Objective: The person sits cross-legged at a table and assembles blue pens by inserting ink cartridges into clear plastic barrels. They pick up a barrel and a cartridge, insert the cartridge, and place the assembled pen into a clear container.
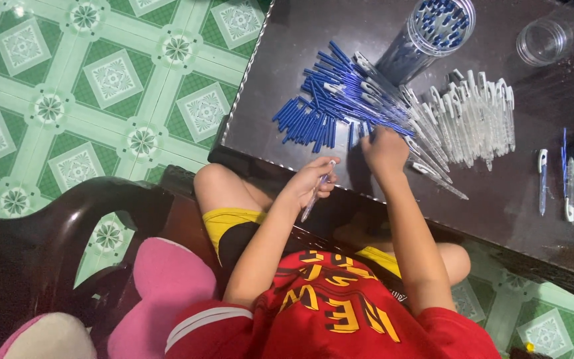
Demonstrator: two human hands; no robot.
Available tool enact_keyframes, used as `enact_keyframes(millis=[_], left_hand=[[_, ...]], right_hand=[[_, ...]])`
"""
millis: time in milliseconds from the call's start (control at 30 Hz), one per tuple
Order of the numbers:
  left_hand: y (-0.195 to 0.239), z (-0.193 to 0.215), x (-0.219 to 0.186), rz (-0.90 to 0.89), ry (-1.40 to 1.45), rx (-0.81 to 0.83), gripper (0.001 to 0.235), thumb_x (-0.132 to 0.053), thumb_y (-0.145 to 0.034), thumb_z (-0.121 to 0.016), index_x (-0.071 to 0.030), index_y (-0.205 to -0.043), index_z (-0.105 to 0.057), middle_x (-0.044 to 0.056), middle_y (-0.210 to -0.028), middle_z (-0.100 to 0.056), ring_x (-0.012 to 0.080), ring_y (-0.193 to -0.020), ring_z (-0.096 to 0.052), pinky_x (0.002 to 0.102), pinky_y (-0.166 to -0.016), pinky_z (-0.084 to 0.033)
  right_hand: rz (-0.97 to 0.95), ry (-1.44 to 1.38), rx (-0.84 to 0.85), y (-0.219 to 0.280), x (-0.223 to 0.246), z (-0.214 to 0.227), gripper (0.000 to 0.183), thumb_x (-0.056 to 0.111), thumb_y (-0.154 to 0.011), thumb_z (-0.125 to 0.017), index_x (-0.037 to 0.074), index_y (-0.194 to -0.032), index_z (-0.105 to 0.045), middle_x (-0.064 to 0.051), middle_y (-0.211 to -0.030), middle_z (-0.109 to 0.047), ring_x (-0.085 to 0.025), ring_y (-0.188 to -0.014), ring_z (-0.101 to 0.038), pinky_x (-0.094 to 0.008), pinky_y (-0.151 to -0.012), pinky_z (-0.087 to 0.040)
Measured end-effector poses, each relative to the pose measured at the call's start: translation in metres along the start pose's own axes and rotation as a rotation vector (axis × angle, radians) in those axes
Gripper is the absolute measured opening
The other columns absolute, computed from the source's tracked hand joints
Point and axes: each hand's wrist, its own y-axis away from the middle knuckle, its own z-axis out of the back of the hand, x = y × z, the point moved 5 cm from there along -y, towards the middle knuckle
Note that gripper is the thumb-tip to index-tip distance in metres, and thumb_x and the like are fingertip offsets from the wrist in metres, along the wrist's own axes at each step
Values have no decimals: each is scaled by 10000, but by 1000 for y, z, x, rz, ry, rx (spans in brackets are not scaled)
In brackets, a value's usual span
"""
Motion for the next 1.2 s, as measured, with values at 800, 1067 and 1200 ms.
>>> enact_keyframes(millis=[800,1067,1200], left_hand=[[23,-35,-13,73,42,135,310,-124,-1074,-468,-93,-1382,-458,39,-777,-414,8,-431,-357,127,-311,-283],[42,-54,-28,16,1,188,311,-124,-1077,-471,-132,-1388,-470,31,-742,-388,17,-395,-360,136,-288,-304],[48,-66,-33,-10,-52,220,314,-101,-1077,-457,-130,-1389,-485,45,-715,-404,23,-373,-374,149,-275,-312]], right_hand=[[-207,-1478,270,60,10,31,202,60,-851,-690,-6,-1013,-789,-2,-634,-450,-42,-575,-384,-188,-463,-374],[-184,-1571,268,57,1,30,201,59,-840,-710,-28,-1009,-775,2,-747,-425,-34,-630,-373,-162,-490,-383],[-96,-1563,261,53,-5,35,166,31,-835,-716,-31,-977,-775,-33,-750,-424,-55,-637,-381,-188,-499,-374]])
